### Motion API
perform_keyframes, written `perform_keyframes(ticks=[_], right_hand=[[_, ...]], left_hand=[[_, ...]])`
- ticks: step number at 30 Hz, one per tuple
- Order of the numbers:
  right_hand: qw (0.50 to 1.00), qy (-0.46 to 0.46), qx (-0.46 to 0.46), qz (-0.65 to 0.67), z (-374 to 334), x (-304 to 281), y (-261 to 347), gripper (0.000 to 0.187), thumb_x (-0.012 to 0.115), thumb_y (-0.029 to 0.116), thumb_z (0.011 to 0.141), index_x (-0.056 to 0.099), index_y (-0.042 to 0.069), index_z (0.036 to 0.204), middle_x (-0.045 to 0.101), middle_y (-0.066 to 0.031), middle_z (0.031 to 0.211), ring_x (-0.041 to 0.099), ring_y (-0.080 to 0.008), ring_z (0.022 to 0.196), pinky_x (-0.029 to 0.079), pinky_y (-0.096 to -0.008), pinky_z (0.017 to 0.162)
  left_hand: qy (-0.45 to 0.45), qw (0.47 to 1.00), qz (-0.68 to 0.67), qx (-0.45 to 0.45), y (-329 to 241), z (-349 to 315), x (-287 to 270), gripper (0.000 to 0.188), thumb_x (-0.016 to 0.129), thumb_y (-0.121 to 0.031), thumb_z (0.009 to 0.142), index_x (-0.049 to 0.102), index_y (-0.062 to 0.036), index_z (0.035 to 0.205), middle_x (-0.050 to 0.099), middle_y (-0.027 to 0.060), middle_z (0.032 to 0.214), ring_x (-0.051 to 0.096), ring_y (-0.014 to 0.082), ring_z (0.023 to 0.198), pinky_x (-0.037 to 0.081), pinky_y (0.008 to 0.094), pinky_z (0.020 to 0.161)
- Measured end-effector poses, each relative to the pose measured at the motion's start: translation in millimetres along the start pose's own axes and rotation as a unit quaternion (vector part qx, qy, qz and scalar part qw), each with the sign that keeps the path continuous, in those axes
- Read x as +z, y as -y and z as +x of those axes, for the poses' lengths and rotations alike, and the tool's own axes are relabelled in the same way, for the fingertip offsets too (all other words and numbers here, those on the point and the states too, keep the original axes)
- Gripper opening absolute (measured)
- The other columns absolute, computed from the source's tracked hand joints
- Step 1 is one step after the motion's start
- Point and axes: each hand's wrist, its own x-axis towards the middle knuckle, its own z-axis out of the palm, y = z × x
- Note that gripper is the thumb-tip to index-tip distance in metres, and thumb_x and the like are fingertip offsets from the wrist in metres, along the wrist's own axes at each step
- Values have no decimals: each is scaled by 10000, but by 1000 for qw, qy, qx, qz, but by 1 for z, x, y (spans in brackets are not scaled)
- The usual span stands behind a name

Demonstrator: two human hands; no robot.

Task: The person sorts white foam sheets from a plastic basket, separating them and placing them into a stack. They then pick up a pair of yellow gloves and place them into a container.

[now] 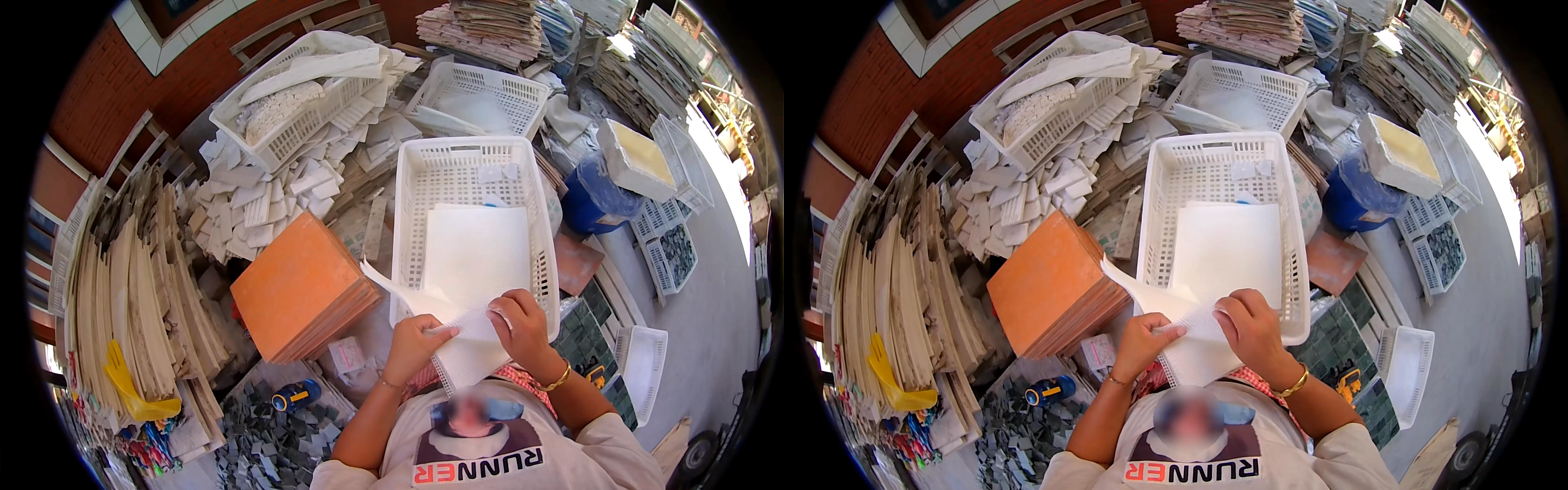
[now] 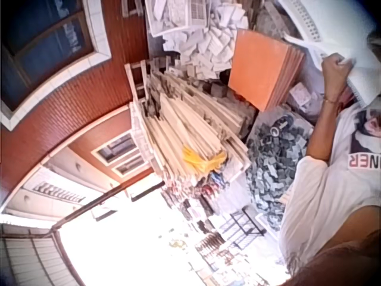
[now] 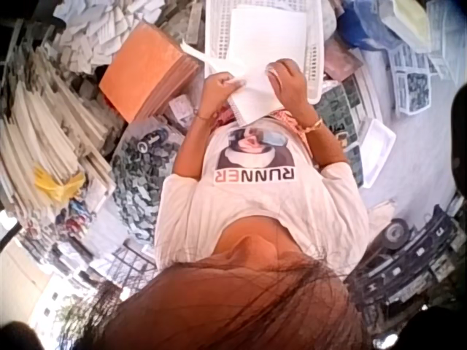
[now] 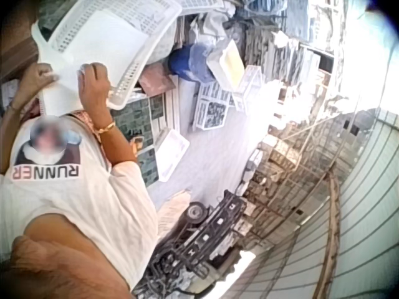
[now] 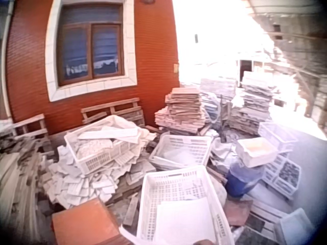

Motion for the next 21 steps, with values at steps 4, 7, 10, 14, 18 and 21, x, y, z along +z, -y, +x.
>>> perform_keyframes(ticks=[4,7,10,14,18,21], right_hand=[[979,151,5,137,-5,-19,14,225,684,130,663,570,49,839,536,-89,818,536,-252,748,450,-315,625],[940,280,5,195,-16,-14,15,310,711,185,641,570,62,889,530,-102,909,524,-269,849,442,-329,726],[919,331,34,211,-25,-7,10,391,731,220,615,565,75,937,511,-111,993,495,-279,929,410,-344,819],[911,332,56,238,-25,-3,6,375,743,186,598,584,78,920,529,-85,962,512,-251,900,423,-324,791],[886,363,95,274,-16,-10,7,359,741,151,594,597,63,911,551,-77,937,529,-237,879,429,-314,775],[869,374,108,307,-15,-13,5,322,712,124,631,598,50,923,564,-87,937,539,-237,876,431,-319,767]], left_hand=[[-25,999,18,-15,3,1,1,282,689,-219,707,585,28,620,483,23,490,399,43,498,333,228,444],[-40,999,23,-12,-2,2,3,283,686,-215,713,586,33,620,475,19,483,388,39,497,324,228,438],[-31,999,9,-12,1,4,4,284,682,-216,717,588,34,622,464,17,477,377,39,495,317,229,433],[-30,1000,-2,-2,0,5,4,285,680,-215,721,586,35,622,461,14,476,373,37,496,316,229,432],[-28,999,15,-9,4,5,2,286,675,-212,727,584,37,621,466,8,481,375,37,498,316,227,433],[-25,1000,4,-7,2,3,2,282,674,-210,728,585,34,620,470,7,483,380,36,498,319,227,433]])
